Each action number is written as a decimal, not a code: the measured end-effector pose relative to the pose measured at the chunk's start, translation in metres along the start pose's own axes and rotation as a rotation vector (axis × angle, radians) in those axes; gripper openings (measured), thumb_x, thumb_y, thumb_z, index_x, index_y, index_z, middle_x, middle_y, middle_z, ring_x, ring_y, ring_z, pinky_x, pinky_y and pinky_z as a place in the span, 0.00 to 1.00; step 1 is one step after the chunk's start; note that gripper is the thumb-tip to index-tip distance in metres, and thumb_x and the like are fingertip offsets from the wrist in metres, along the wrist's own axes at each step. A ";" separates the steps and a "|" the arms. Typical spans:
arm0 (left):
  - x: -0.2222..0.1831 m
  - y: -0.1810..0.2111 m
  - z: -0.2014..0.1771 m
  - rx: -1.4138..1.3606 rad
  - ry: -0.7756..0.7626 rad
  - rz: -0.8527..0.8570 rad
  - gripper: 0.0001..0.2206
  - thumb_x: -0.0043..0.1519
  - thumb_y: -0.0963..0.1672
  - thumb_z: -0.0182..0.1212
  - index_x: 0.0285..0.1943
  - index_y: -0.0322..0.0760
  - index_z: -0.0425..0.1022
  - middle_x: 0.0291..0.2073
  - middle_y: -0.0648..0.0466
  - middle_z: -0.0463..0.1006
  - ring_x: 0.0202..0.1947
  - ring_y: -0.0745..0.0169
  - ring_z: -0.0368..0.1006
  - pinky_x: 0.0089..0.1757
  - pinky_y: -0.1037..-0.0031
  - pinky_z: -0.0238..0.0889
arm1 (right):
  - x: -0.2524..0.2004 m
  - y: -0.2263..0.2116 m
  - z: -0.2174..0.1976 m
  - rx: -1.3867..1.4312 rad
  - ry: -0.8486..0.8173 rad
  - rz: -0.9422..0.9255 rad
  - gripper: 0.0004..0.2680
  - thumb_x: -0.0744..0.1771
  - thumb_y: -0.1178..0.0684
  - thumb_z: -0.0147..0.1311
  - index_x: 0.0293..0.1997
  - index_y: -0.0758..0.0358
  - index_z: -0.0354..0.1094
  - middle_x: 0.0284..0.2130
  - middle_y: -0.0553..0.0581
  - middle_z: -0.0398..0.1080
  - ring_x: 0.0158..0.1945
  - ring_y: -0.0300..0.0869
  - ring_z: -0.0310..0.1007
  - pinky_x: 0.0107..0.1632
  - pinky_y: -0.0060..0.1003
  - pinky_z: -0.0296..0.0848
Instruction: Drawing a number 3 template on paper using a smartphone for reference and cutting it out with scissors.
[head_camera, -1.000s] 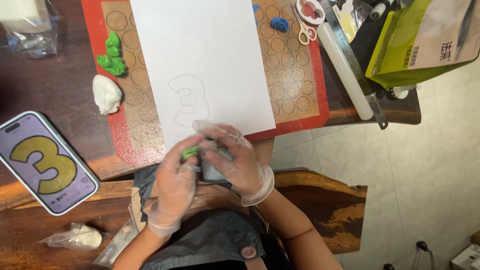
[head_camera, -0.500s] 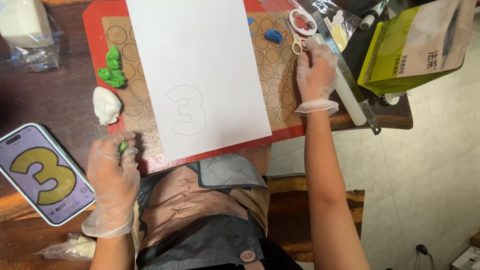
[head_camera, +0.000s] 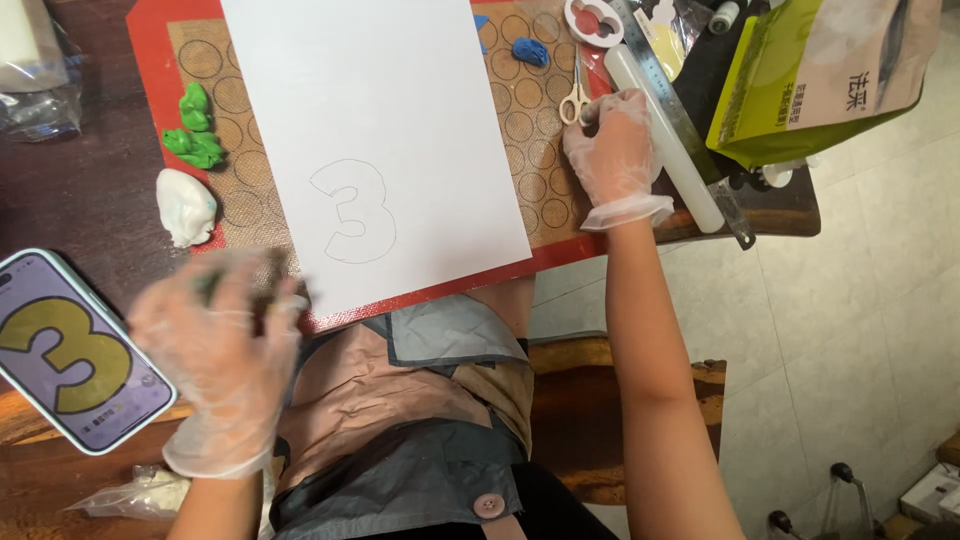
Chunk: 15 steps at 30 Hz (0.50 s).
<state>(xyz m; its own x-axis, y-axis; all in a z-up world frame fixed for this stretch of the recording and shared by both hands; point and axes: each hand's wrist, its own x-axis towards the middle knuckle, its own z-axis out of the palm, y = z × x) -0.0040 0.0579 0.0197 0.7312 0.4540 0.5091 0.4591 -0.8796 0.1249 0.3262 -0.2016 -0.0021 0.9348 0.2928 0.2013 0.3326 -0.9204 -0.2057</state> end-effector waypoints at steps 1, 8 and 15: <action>0.005 0.009 -0.002 -0.091 -0.013 0.118 0.15 0.64 0.52 0.75 0.55 0.45 0.85 0.49 0.51 0.75 0.47 0.56 0.62 0.49 0.66 0.57 | -0.007 -0.002 -0.003 0.079 0.014 -0.051 0.08 0.65 0.48 0.63 0.31 0.59 0.71 0.42 0.56 0.64 0.42 0.44 0.68 0.42 0.40 0.73; 0.010 0.029 -0.010 -0.194 -0.360 0.345 0.36 0.47 0.52 0.71 0.69 0.48 0.72 0.60 0.51 0.71 0.60 0.52 0.68 0.58 0.64 0.62 | -0.027 0.003 -0.008 -0.007 -0.145 0.065 0.15 0.65 0.41 0.62 0.22 0.57 0.68 0.44 0.55 0.63 0.46 0.44 0.66 0.40 0.44 0.72; 0.028 0.037 -0.020 -0.628 -0.560 -0.137 0.35 0.52 0.50 0.73 0.69 0.35 0.69 0.63 0.31 0.61 0.62 0.33 0.59 0.59 0.46 0.56 | -0.051 -0.002 -0.022 0.230 0.051 -0.047 0.11 0.64 0.50 0.67 0.39 0.61 0.66 0.38 0.51 0.63 0.31 0.37 0.67 0.36 0.34 0.70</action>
<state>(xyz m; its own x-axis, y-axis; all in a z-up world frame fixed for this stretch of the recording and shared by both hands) 0.0231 0.0348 0.0557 0.9072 0.4203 -0.0210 0.3180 -0.6520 0.6883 0.2754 -0.2205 0.0095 0.9118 0.3153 0.2630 0.4010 -0.8210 -0.4063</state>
